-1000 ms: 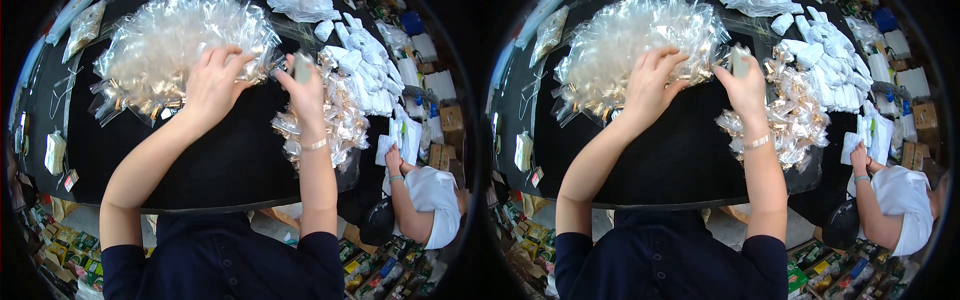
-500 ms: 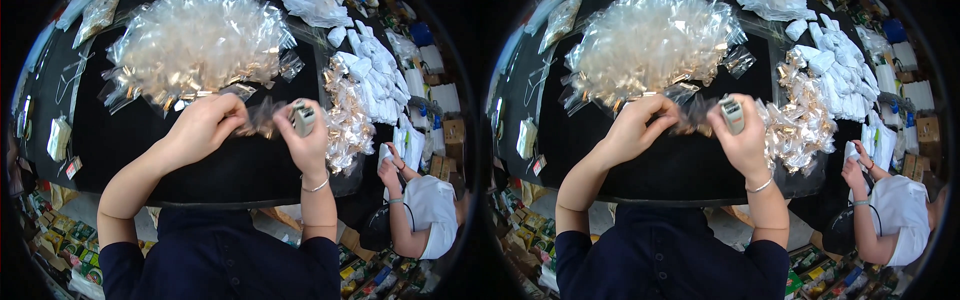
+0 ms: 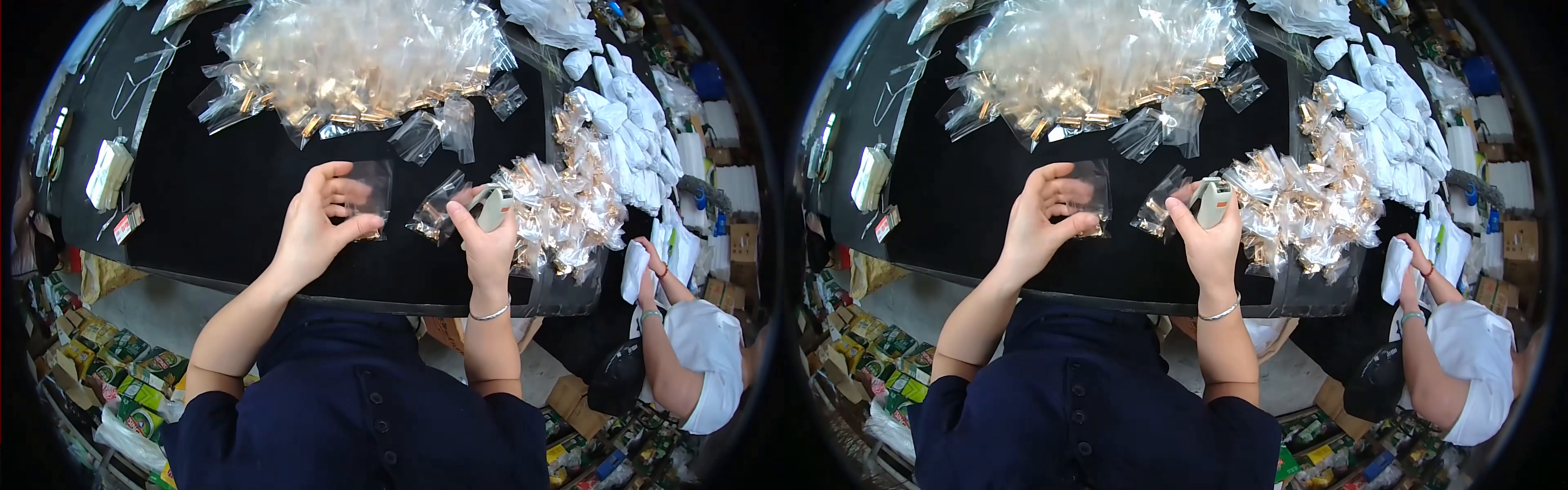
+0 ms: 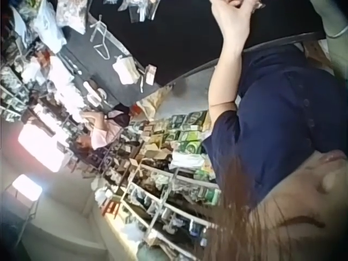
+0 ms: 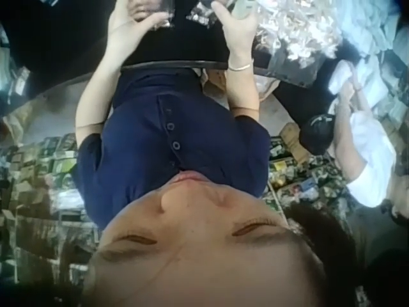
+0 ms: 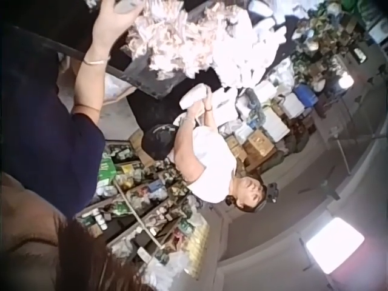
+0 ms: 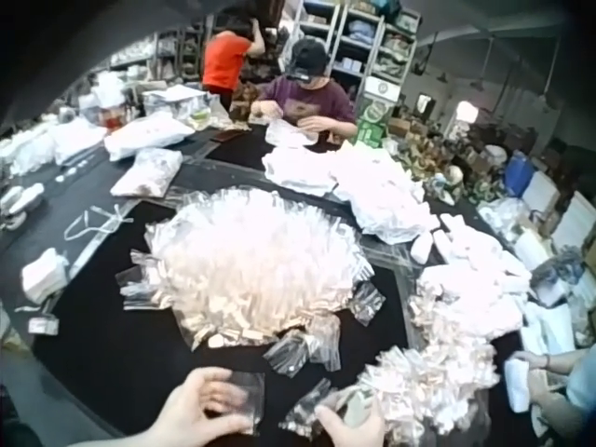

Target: Packaging small metal hardware items into plastic bags and sealing them with a handheld heat sealer.

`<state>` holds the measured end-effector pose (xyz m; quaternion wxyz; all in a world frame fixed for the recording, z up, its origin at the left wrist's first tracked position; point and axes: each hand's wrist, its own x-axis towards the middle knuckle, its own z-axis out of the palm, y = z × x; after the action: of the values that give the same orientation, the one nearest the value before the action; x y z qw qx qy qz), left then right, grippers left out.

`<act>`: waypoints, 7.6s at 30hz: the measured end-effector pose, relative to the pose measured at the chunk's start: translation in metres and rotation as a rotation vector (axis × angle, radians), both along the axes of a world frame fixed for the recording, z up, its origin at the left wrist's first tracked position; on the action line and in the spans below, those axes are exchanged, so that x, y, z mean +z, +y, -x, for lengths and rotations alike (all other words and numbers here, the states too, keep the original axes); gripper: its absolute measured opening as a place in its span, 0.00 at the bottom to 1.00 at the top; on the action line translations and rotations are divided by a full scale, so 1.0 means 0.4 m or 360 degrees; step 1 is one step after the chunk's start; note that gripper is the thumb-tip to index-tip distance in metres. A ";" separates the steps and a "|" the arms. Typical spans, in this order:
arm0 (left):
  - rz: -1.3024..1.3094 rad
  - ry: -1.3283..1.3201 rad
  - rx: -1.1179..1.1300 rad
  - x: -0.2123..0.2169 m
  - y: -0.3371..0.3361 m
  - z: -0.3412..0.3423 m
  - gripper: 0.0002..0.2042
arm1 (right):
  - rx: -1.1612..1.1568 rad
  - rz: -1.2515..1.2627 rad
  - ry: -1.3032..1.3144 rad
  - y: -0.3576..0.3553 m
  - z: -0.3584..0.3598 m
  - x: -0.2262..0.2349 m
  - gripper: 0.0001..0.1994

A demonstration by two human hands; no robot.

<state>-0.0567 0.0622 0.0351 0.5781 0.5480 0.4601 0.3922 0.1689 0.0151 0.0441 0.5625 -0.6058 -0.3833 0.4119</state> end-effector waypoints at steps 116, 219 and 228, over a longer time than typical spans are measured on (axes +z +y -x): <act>-0.0170 -0.0081 -0.0539 -0.013 0.199 -0.191 0.04 | 0.0008 0.0336 -0.0453 0.651 -0.345 -0.031 0.19; -0.1076 0.0141 -0.0517 0.048 -0.126 0.079 0.08 | 0.1053 -0.0343 -0.1005 -0.106 0.137 0.147 0.15; 0.0244 -0.0269 -0.0235 -0.004 -0.107 0.148 0.02 | 0.0712 -0.0620 -0.1654 -0.064 0.112 0.017 0.15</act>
<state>-0.1159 0.0192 0.0333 0.6822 0.4996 0.3968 0.3571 0.1243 -0.0106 0.0510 0.3016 -0.5182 -0.7950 0.0923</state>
